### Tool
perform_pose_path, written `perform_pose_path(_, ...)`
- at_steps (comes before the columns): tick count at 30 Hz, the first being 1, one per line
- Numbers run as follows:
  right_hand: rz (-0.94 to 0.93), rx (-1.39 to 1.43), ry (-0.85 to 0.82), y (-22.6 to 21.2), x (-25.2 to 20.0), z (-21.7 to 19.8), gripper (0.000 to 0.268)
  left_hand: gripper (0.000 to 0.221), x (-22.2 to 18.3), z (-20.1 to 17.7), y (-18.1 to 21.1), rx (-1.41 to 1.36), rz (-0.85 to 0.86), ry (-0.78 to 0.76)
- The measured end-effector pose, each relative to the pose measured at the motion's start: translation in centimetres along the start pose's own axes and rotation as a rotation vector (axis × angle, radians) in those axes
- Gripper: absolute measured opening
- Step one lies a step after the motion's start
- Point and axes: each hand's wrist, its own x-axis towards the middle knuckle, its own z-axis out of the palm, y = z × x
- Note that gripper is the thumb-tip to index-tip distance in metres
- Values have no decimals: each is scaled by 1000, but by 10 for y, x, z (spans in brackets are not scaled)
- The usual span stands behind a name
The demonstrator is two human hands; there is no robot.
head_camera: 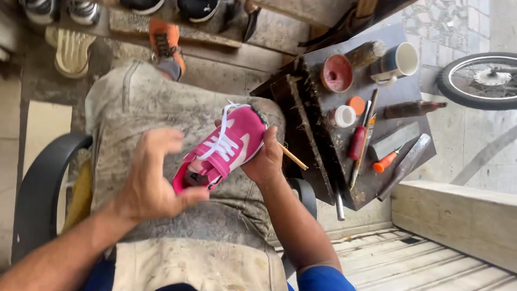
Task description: Applying a substance to the edges of a pink sneaker using a small brush at a repair bench
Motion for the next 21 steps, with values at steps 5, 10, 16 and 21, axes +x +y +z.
perform_pose_path(5,-192,-80,12,51,-10,-15,53,65,38,33,-30,-322,-476,-195)
perform_pose_path(10,-275,-381,255,33,-20,-10,29,44,40,53,-33,-511,-534,-300)
perform_pose_path(16,-435,-314,119,-1,-24,-20,31,41,36,60,-36,-433,-549,-279)
perform_pose_path(21,-371,-401,143,-3,-20,-24,24,34,33,72,-44,-329,-501,-245)
